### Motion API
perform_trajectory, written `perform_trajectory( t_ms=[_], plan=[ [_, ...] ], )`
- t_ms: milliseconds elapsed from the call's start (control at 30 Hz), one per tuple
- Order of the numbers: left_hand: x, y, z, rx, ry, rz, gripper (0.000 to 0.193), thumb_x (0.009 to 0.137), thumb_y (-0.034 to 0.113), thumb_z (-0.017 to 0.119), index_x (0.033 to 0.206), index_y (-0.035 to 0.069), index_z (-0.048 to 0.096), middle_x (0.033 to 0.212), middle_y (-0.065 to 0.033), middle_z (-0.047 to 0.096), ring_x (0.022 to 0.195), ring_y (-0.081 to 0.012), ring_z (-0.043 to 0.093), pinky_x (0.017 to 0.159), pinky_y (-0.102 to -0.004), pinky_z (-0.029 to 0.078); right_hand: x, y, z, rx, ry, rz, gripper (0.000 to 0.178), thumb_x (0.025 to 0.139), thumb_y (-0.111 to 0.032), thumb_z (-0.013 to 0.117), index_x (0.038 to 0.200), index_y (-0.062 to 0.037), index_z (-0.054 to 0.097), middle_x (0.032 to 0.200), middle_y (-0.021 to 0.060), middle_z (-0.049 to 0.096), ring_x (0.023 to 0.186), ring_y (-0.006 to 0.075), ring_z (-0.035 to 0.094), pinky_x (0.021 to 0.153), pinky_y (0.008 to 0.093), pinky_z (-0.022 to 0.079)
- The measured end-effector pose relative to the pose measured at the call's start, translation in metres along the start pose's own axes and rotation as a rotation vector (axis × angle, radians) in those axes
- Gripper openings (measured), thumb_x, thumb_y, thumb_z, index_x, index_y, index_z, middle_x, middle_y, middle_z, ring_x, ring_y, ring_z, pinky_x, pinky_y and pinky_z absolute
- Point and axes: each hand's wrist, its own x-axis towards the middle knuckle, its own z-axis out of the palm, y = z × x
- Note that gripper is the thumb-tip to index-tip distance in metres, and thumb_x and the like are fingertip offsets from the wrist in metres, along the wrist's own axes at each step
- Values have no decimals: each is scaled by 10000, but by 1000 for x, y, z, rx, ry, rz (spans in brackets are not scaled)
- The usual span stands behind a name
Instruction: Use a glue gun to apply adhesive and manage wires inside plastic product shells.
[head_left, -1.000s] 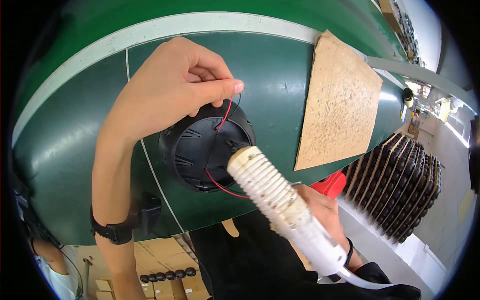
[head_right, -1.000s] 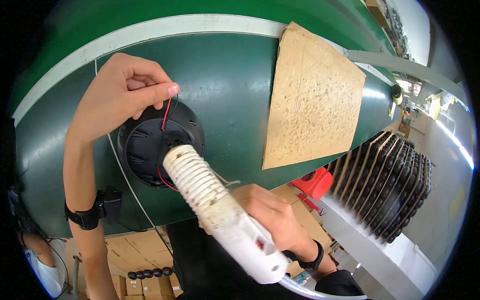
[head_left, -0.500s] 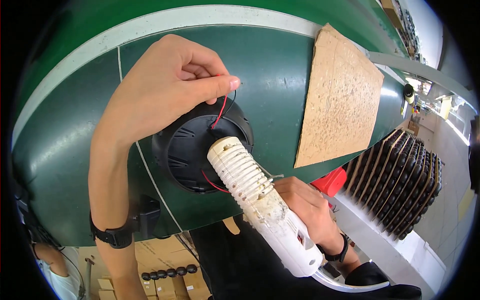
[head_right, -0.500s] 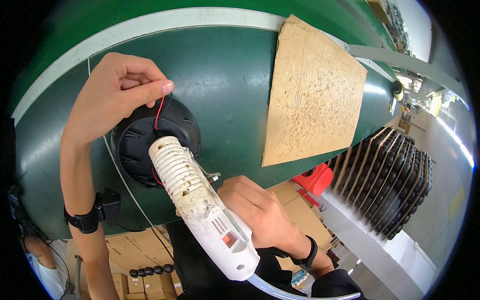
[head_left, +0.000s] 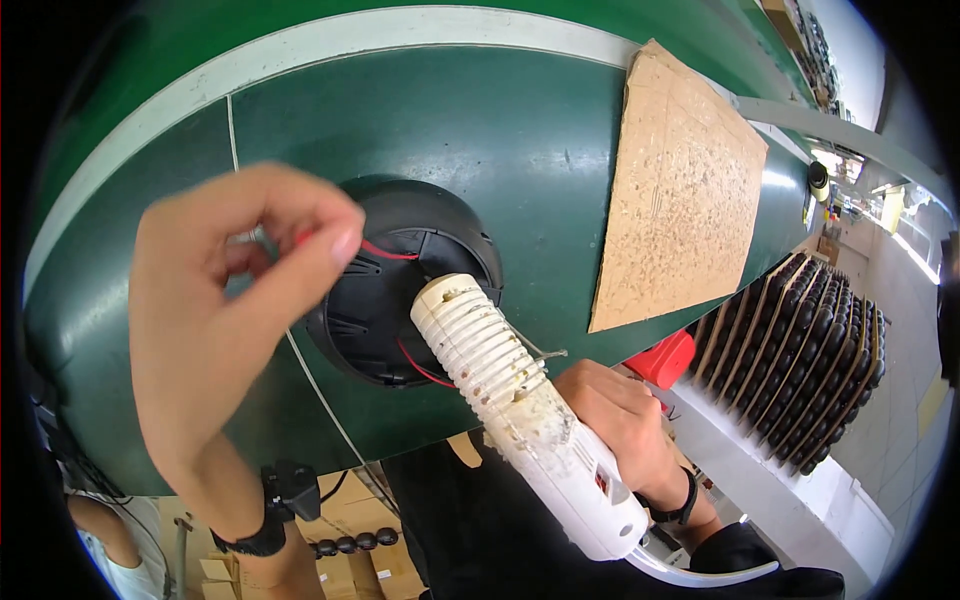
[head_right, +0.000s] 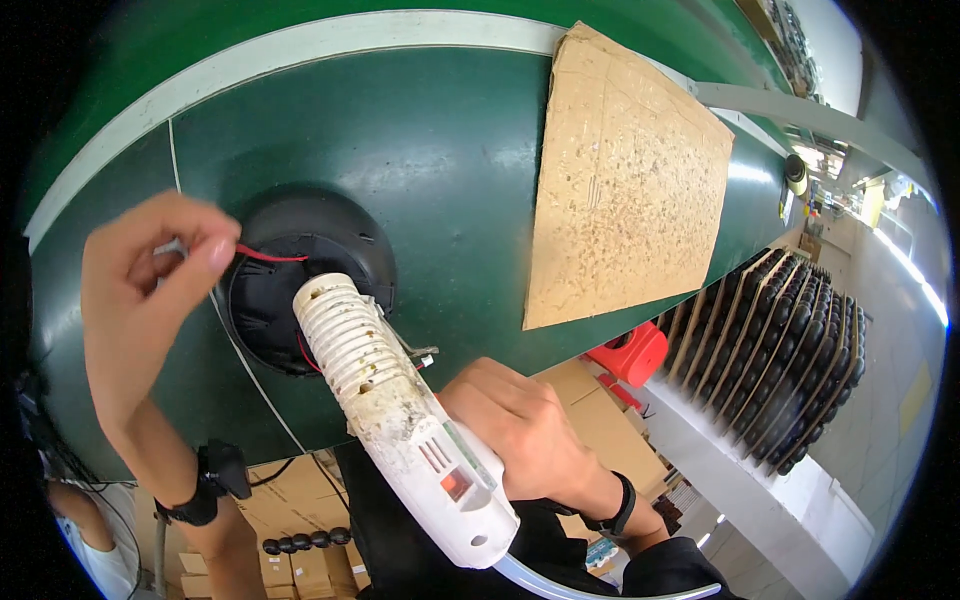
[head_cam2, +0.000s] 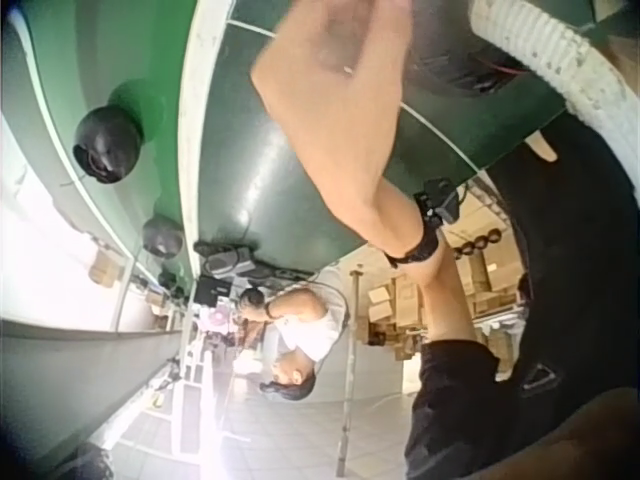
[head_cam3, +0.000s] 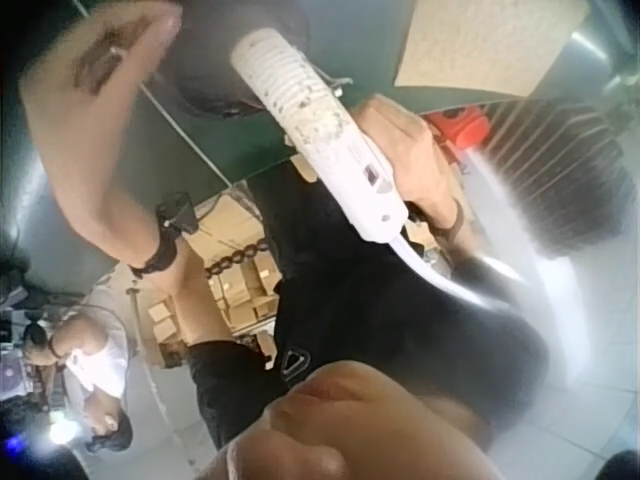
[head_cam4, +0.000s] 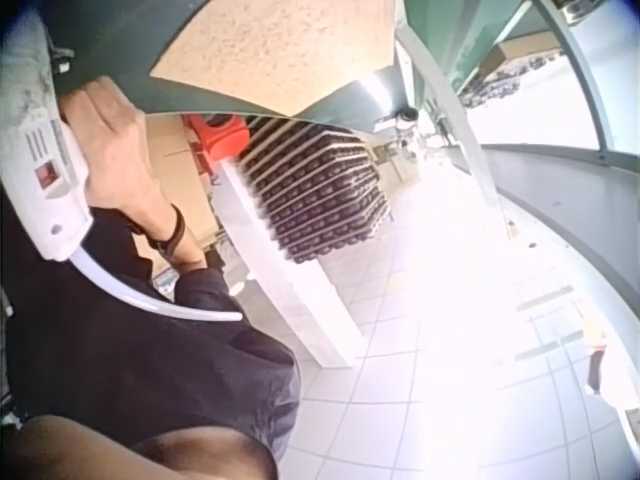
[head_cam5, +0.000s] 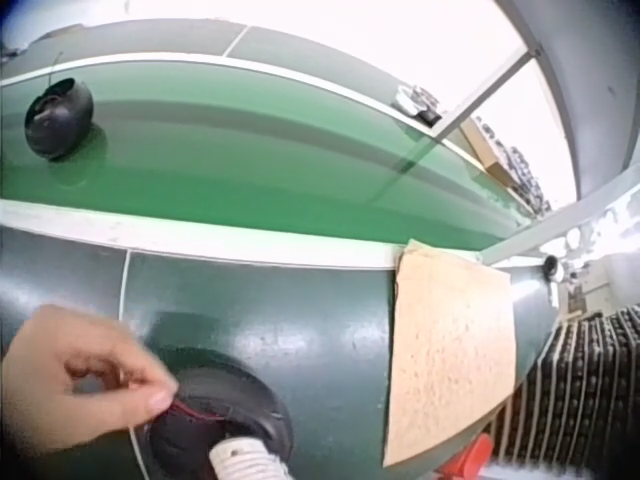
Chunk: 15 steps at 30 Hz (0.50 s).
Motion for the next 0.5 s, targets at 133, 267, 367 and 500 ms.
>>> perform_trajectory(
  t_ms=[133,267,367,500],
  plan=[
    [-25,-11,4,17,-15,-1,91,778,-19,720,866,7,716,798,-36,638,692,-78,565,558,-206,393,-5,6,1,-29,7,11,258,696,-81,739,899,31,625,824,138,613,710,326,610,611,387,507],
    [-35,-18,12,96,7,22,126,746,-35,733,861,16,719,835,-42,630,668,-87,547,537,-223,390,-4,9,3,-6,17,-6,270,700,-95,744,908,34,628,811,136,605,705,323,608,606,390,503],
    [-45,-16,17,307,196,109,183,708,-33,740,881,23,726,830,-50,627,659,-109,547,539,-240,395,-2,7,4,15,-26,20,280,723,-116,737,930,40,632,832,144,613,720,332,615,621,396,510],
    [-65,5,22,523,310,305,303,649,-10,759,944,54,735,787,-47,611,625,-146,538,532,-270,395,-7,-6,-11,10,-11,69,300,779,-146,713,982,59,632,931,190,637,810,371,649,699,410,539]
  ],
)
